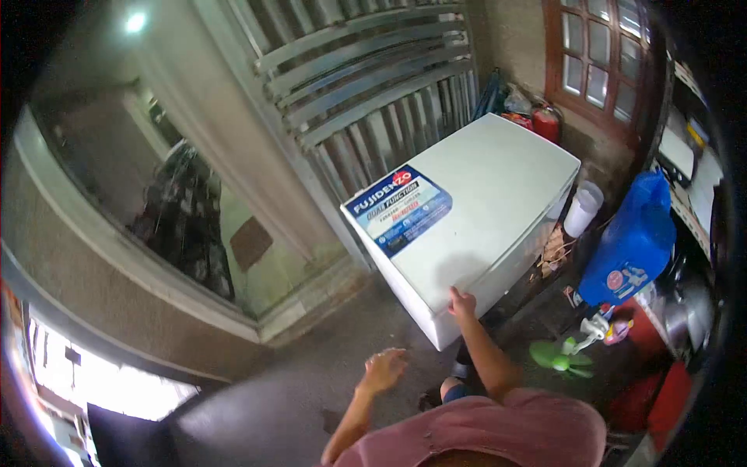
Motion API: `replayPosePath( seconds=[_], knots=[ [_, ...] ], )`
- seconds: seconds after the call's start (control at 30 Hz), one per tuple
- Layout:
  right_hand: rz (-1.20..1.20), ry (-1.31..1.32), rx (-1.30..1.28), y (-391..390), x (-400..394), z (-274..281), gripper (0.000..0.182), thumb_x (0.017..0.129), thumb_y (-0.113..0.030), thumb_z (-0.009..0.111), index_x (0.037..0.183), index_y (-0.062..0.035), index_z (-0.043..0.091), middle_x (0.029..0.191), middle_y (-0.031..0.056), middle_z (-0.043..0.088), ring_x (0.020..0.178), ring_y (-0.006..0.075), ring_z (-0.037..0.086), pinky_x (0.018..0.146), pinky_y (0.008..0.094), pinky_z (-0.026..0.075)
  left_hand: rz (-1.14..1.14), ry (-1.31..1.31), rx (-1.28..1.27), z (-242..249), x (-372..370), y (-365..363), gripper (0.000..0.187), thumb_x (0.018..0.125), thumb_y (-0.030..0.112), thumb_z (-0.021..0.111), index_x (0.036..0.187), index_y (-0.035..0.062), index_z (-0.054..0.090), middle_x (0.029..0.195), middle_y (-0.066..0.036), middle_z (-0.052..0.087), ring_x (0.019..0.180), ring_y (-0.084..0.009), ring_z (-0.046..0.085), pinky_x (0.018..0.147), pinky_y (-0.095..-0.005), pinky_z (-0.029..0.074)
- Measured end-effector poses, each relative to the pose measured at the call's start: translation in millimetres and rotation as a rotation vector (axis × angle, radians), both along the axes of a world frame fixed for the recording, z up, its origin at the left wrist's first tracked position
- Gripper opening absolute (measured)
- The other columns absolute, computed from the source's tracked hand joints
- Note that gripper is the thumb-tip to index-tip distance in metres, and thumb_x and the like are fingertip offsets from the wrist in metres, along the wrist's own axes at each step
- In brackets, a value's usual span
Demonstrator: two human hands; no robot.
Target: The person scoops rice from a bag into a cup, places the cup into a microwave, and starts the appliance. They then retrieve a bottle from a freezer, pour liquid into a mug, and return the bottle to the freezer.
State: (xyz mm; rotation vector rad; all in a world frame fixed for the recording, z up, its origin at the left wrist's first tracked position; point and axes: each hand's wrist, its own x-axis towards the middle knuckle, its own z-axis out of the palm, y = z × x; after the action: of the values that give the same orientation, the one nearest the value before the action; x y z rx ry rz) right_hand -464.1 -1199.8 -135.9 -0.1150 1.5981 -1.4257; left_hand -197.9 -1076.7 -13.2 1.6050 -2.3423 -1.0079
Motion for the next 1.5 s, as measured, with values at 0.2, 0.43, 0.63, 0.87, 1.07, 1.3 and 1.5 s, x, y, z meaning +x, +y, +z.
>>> replayPosePath(
  seconds=[0.2,0.43,0.63,0.87,1.07,1.3,1.5],
  knots=[
    [0.028,-0.145,0.058,0,-9,-2,0.054,0.082,-0.028,0.070,0.113,0.0085,0.045,0.077,0.0125,0.057,0.045,0.0212,0.053,0.046,0.0395,0.053,0.014,0.502,-0.198,-23,-39,-74,0.042,0.083,0.028,0.063,0.121,0.0112,0.056,0.124,-0.014,0.056,0.116,-0.0336,0.051,0.099,-0.0422,0.039],
    [0.112,-0.216,0.023,3,-35,-14,0.058,0.090,-0.053,0.049,0.093,0.0037,0.059,0.073,0.0117,0.058,0.065,0.0216,0.059,0.052,0.0403,0.048,-0.998,0.329,-0.607,-1,-136,-164,0.013,0.076,0.016,0.059,0.081,0.0073,0.067,0.084,-0.008,0.063,0.087,-0.0276,0.057,0.082,-0.0406,0.041],
    [-0.043,0.117,0.212,17,-11,37,0.066,0.090,-0.061,0.042,0.084,0.0018,0.061,0.072,0.0089,0.058,0.062,0.0187,0.053,0.056,0.0400,0.044,-1.444,0.035,-0.315,-34,-169,-196,0.021,0.080,0.013,0.052,0.083,-0.0025,0.066,0.085,-0.013,0.064,0.091,-0.0259,0.056,0.084,-0.0365,0.041],
    [-0.190,0.233,0.245,4,3,139,0.065,0.089,-0.059,0.048,0.064,0.0000,0.057,0.058,0.0055,0.052,0.053,0.0144,0.045,0.050,0.0377,0.038,-1.921,0.148,-0.706,34,-181,-230,0.027,0.084,0.022,0.056,0.104,0.0056,0.064,0.113,-0.009,0.060,0.108,-0.0267,0.053,0.103,-0.0483,0.027],
    [-0.115,0.271,-0.262,10,-8,209,0.063,0.097,-0.054,0.033,0.072,-0.0026,0.059,0.062,-0.0005,0.048,0.054,0.0112,0.042,0.051,0.0262,0.036,-1.803,0.505,-0.374,171,-165,-276,0.035,0.074,0.047,0.067,0.085,0.0140,0.068,0.102,-0.004,0.060,0.112,-0.0229,0.051,0.107,-0.0599,0.016],
    [-0.007,0.417,-0.461,-36,-75,202,0.049,0.098,-0.043,0.039,0.111,-0.0007,0.059,0.078,0.0050,0.062,0.067,0.0121,0.060,0.062,0.0242,0.049,-1.133,0.857,-0.600,243,-86,-355,0.055,0.070,0.065,0.063,0.083,0.0118,0.065,0.098,-0.009,0.060,0.104,-0.0360,0.058,0.095,-0.0576,0.037],
    [0.038,0.257,-0.128,-53,-106,63,0.029,0.097,-0.026,0.048,0.102,0.0001,0.059,0.073,0.0041,0.059,0.057,0.0111,0.056,0.047,0.0253,0.045,-0.621,0.945,-1.146,278,-33,-446,0.045,0.081,0.047,0.068,0.100,0.0075,0.055,0.110,-0.016,0.056,0.115,-0.0468,0.050,0.098,-0.0619,0.039]
  ],
)
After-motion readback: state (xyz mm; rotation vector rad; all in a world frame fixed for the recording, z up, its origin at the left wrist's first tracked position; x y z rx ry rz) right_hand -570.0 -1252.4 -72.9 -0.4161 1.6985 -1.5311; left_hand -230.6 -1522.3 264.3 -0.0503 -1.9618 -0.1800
